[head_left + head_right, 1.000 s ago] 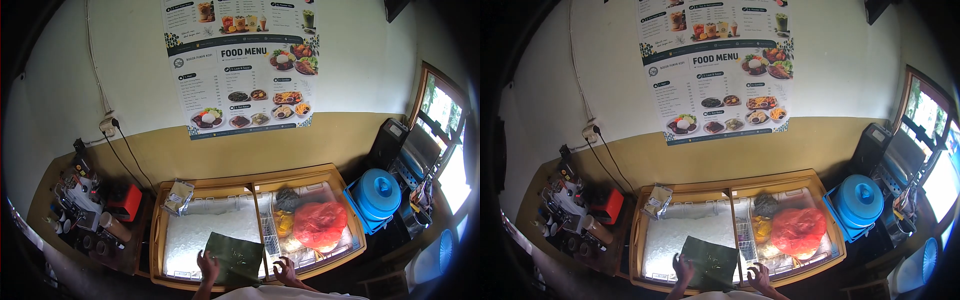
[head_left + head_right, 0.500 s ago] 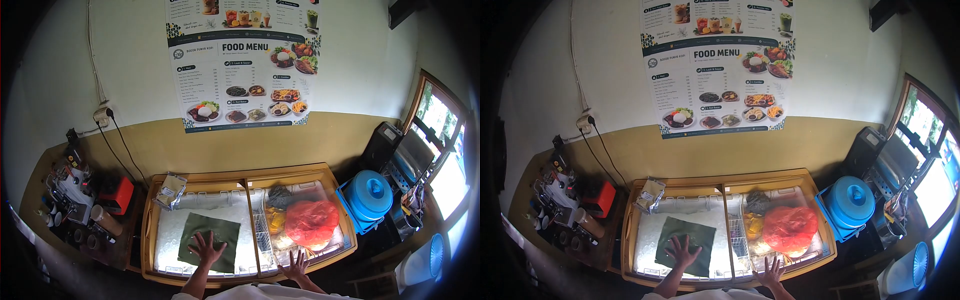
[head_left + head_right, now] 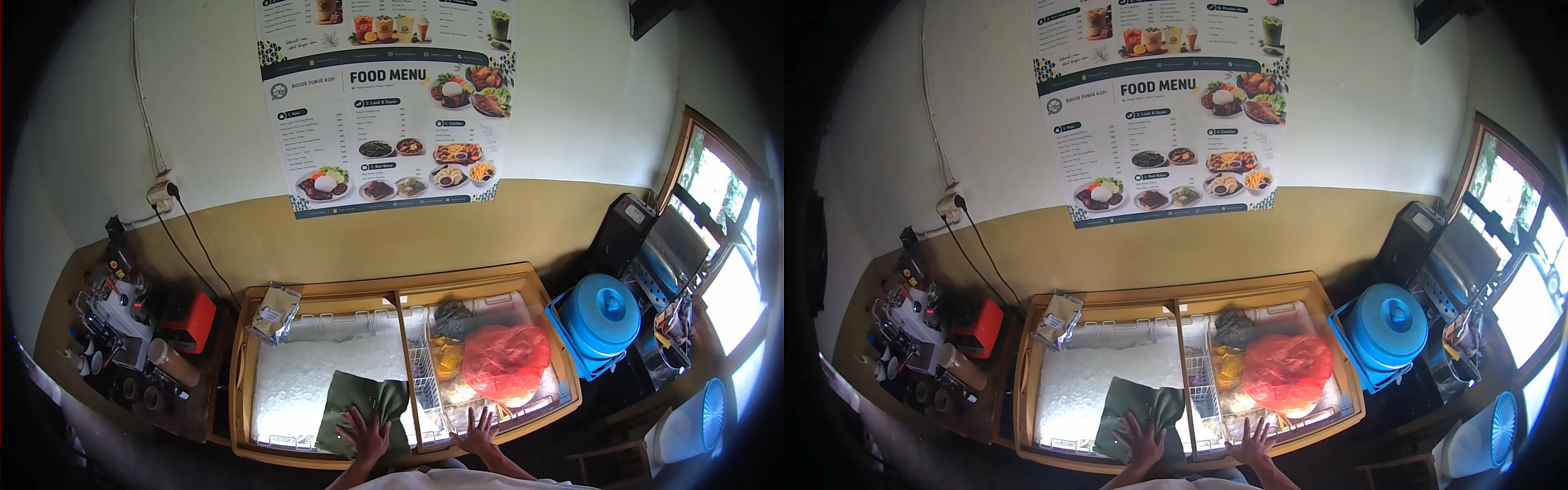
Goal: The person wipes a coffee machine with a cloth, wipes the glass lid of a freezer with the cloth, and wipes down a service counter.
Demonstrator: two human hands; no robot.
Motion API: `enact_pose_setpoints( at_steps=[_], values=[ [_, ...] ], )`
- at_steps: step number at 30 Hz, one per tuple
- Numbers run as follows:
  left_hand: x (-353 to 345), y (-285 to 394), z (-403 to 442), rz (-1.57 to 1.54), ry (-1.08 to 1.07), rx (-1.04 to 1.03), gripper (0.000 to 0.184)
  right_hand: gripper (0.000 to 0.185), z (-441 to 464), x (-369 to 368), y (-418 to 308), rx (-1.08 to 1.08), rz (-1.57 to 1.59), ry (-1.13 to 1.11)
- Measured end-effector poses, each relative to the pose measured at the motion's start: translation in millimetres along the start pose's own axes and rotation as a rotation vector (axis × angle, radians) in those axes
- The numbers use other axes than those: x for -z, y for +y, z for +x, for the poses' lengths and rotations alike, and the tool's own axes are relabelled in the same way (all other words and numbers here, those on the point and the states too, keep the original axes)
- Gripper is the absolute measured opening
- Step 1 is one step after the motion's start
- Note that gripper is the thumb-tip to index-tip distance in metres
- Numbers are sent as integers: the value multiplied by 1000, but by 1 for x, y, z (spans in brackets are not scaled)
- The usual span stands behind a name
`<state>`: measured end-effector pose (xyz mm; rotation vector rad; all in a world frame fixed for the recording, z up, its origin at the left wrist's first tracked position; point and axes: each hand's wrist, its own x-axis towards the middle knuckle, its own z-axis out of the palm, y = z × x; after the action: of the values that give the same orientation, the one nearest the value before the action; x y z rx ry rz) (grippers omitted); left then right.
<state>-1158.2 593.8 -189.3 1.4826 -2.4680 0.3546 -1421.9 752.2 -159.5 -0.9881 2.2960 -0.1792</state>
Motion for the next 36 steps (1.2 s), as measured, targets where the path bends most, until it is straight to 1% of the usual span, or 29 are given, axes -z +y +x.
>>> enact_pose_setpoints(
  at_steps=[1,2,3,6,7,8,9,10,12,13,14,16,17,18,19,20,21,22,23,24,25,26,27,28,29,30,32,34,36],
  values=[
    [3,5,-6,-345,-90,78,55,112,6,-3,-1,-7,16,-3],
    [0,7,-8,-418,-103,118,54,113,9,-8,-1,-13,32,-5],
    [-7,9,-9,-490,-115,159,53,101,-4,7,-21,38,62,96],
    [-20,20,-5,-792,-153,194,51,78,12,-11,-25,455,226,192],
    [-17,25,-3,-904,-167,190,50,69,18,-17,-31,644,350,231],
    [-14,33,-2,-1018,-171,114,51,61,23,-25,-38,832,477,269],
    [0,45,3,-1130,-177,35,52,66,-2,-2,-60,563,533,58],
    [14,58,8,-1241,-185,-47,53,70,4,-16,-61,499,700,-7],
    [40,88,17,-1289,-292,-144,56,68,16,-23,-53,371,1020,-286],
    [53,106,23,-1457,-377,-28,60,60,22,-26,-47,482,1124,-267],
    [56,118,24,-1436,-396,-46,63,58,28,-24,-36,457,1113,-269],
    [73,134,30,-1249,-467,-107,67,53,26,-3,-20,398,1097,-283],
    [79,141,33,-1259,-454,-108,67,46,39,-9,-3,513,713,-55],
    [82,149,36,-1266,-447,-108,67,43,33,7,0,449,762,-78],
    [84,155,37,-1272,-446,-106,67,41,58,-24,25,450,752,-31],
    [80,160,37,-1214,-418,-83,66,37,35,17,16,344,707,-37],
    [76,163,37,-1156,-398,-64,66,35,26,39,20,358,664,-50],
    [69,165,36,-1079,-377,-70,64,36,29,37,34,480,691,8],
    [62,166,33,-1020,-397,-82,68,31,21,58,37,484,700,8],
    [58,167,32,-886,-446,-132,74,24,27,59,43,343,582,40],
    [54,169,31,-784,-523,-197,78,20,28,68,49,368,612,183],
    [61,175,31,-798,-571,-220,81,30,29,81,54,224,614,236],
    [66,181,33,-721,-595,-274,83,32,47,78,72,127,596,258],
    [55,183,29,-606,-584,-344,82,31,51,88,88,116,601,330],
    [68,192,36,-598,-657,-319,81,31,53,99,102,109,600,406],
    [75,200,42,-594,-677,-326,81,30,50,115,116,81,673,393],
    [81,222,50,-597,-712,-336,80,34,64,115,154,-22,557,468],
    [82,240,52,-608,-750,-336,80,30,63,126,176,-62,488,672],
    [72,255,44,-665,-742,-352,79,34,73,129,206,50,270,794]
  ],
)
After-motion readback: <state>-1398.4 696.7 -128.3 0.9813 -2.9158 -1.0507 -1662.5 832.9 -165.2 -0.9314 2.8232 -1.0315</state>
